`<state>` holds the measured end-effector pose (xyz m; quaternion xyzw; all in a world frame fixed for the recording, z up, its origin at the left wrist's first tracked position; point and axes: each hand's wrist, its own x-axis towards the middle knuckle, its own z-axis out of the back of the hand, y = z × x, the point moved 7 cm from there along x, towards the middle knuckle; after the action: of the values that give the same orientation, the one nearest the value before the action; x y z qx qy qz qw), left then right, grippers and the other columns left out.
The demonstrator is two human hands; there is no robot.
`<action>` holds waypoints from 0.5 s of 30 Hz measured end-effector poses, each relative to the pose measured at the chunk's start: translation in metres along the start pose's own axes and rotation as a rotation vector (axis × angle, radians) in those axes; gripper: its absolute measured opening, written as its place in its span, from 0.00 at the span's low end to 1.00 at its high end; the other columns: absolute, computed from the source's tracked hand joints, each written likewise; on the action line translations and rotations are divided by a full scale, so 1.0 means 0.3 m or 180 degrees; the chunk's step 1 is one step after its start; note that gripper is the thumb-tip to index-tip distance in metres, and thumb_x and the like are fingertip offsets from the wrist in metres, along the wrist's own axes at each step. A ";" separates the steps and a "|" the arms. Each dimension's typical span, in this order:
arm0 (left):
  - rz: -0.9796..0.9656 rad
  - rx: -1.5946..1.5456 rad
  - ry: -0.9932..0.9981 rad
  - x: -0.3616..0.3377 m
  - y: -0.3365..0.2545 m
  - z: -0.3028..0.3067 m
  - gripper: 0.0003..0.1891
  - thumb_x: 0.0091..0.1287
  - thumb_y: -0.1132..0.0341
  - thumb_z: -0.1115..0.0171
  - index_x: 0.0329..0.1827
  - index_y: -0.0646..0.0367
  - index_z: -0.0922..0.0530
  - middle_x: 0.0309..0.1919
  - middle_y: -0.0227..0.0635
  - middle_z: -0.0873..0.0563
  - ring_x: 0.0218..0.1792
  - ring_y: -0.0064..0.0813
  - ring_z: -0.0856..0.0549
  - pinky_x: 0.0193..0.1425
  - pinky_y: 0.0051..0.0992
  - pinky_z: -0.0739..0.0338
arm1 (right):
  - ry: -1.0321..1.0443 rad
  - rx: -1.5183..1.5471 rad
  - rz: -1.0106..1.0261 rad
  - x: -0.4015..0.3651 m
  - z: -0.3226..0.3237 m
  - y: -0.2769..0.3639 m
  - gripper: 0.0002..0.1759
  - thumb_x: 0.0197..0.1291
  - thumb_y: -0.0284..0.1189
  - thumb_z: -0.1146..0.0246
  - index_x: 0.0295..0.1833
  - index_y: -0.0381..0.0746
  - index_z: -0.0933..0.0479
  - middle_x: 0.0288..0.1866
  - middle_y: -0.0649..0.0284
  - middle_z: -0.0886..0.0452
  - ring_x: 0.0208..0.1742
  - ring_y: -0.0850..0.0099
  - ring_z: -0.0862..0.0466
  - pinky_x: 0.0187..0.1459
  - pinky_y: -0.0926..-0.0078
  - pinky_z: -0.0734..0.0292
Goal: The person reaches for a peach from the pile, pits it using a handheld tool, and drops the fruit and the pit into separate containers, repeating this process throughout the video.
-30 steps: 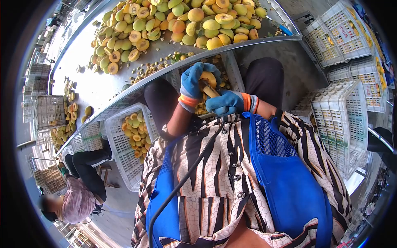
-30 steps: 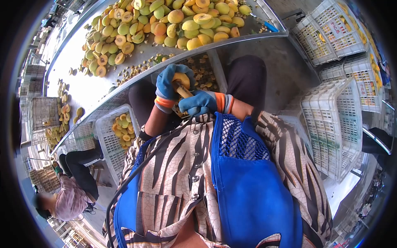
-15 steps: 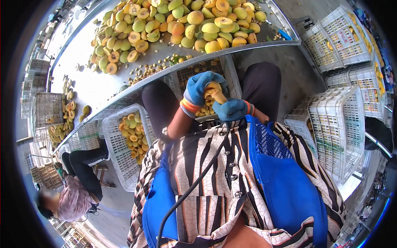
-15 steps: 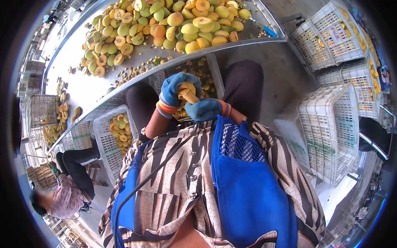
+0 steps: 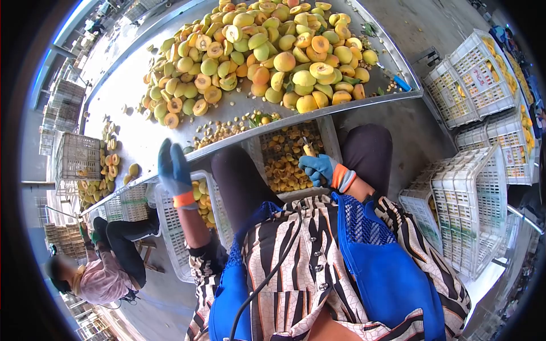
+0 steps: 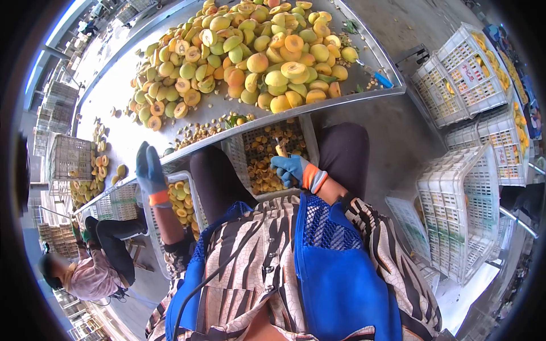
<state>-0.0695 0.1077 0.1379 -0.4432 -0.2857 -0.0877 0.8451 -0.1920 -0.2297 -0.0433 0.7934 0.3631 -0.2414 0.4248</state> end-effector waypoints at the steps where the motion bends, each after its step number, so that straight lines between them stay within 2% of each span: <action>1: 0.0620 -0.0170 0.0194 0.039 -0.078 -0.088 0.18 0.69 0.67 0.42 0.57 0.70 0.25 0.49 0.44 0.18 0.46 0.27 0.20 0.53 0.26 0.25 | -0.0069 0.0175 -0.0004 0.009 0.012 -0.003 0.15 0.60 0.41 0.37 0.39 0.39 0.25 0.20 0.74 0.32 0.13 0.86 0.38 0.16 0.82 0.38; 2: -0.0274 -0.0038 0.0379 0.062 -0.118 -0.195 0.18 0.68 0.68 0.41 0.57 0.70 0.25 0.48 0.41 0.17 0.44 0.23 0.20 0.50 0.22 0.25 | -0.0070 0.0174 0.0013 0.005 0.007 0.001 0.15 0.60 0.41 0.37 0.39 0.39 0.25 0.20 0.74 0.32 0.13 0.86 0.38 0.16 0.82 0.38; 3: 0.0847 -0.0932 0.0589 0.070 -0.031 -0.335 0.18 0.67 0.69 0.40 0.57 0.68 0.24 0.47 0.41 0.17 0.41 0.21 0.19 0.47 0.21 0.24 | -0.0194 0.0119 0.0115 -0.005 0.006 0.012 0.16 0.60 0.42 0.36 0.39 0.39 0.25 0.20 0.72 0.30 0.14 0.84 0.35 0.17 0.81 0.36; 4: 0.1023 -0.1149 0.0750 0.084 0.008 -0.472 0.19 0.65 0.68 0.37 0.58 0.65 0.24 0.49 0.42 0.17 0.41 0.23 0.16 0.46 0.22 0.22 | -0.0319 0.0064 0.0218 -0.012 0.011 0.021 0.17 0.59 0.43 0.35 0.39 0.39 0.25 0.21 0.70 0.28 0.14 0.83 0.32 0.18 0.81 0.33; 5: 0.0711 -0.0575 0.0870 0.112 0.016 -0.593 0.20 0.63 0.66 0.35 0.58 0.61 0.23 0.51 0.43 0.17 0.43 0.31 0.14 0.47 0.27 0.20 | -0.0427 -0.0262 0.0199 0.020 0.060 -0.001 0.21 0.57 0.46 0.33 0.40 0.39 0.26 0.24 0.66 0.25 0.17 0.78 0.26 0.19 0.77 0.29; 7: -0.0851 0.0147 0.0862 0.159 -0.111 -0.759 0.25 0.57 0.65 0.32 0.59 0.53 0.25 0.56 0.46 0.21 0.52 0.49 0.19 0.56 0.37 0.23 | -0.0524 -0.0260 0.0360 0.034 0.084 0.000 0.23 0.55 0.47 0.32 0.41 0.39 0.26 0.25 0.64 0.24 0.18 0.75 0.25 0.19 0.74 0.28; 8: -0.0848 0.0664 0.1180 0.164 -0.136 -0.834 0.28 0.56 0.64 0.33 0.62 0.52 0.28 0.62 0.44 0.26 0.58 0.51 0.24 0.60 0.40 0.26 | -0.0614 -0.0265 0.0501 0.034 0.095 0.009 0.24 0.54 0.48 0.31 0.42 0.38 0.26 0.26 0.63 0.23 0.18 0.73 0.24 0.19 0.72 0.27; 10: -0.1306 0.1593 0.1420 0.166 -0.146 -0.944 0.31 0.56 0.62 0.34 0.64 0.52 0.31 0.65 0.42 0.30 0.60 0.50 0.27 0.61 0.42 0.28 | -0.0586 -0.0206 0.0584 0.042 0.104 0.009 0.25 0.54 0.48 0.31 0.43 0.38 0.27 0.27 0.62 0.23 0.19 0.72 0.24 0.19 0.71 0.28; 11: -0.1288 0.1833 0.1699 0.165 -0.124 -0.984 0.33 0.55 0.62 0.34 0.66 0.51 0.33 0.65 0.42 0.30 0.60 0.49 0.28 0.60 0.43 0.29 | -0.0525 -0.0122 0.0555 0.048 0.107 0.004 0.24 0.55 0.48 0.32 0.43 0.38 0.26 0.27 0.62 0.23 0.18 0.72 0.24 0.19 0.71 0.29; 14: -0.1175 0.2003 0.1906 0.191 -0.046 -1.029 0.36 0.54 0.62 0.33 0.68 0.50 0.36 0.66 0.42 0.31 0.59 0.48 0.28 0.60 0.44 0.30 | -0.0548 -0.0180 0.0494 0.044 0.112 0.013 0.21 0.56 0.45 0.34 0.40 0.37 0.25 0.25 0.61 0.23 0.17 0.72 0.25 0.18 0.71 0.30; 15: -0.1274 0.1728 0.1504 0.200 -0.061 -0.989 0.31 0.54 0.61 0.31 0.64 0.50 0.29 0.60 0.42 0.25 0.55 0.48 0.24 0.57 0.42 0.27 | -0.0532 -0.0199 0.0504 0.046 0.109 0.010 0.21 0.56 0.45 0.34 0.39 0.36 0.25 0.25 0.60 0.23 0.16 0.71 0.26 0.18 0.70 0.30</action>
<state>0.0926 -0.1340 0.0526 -0.1075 -0.1771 -0.2712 0.9400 -0.1834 -0.2534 -0.0684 0.7831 0.2699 -0.2610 0.4959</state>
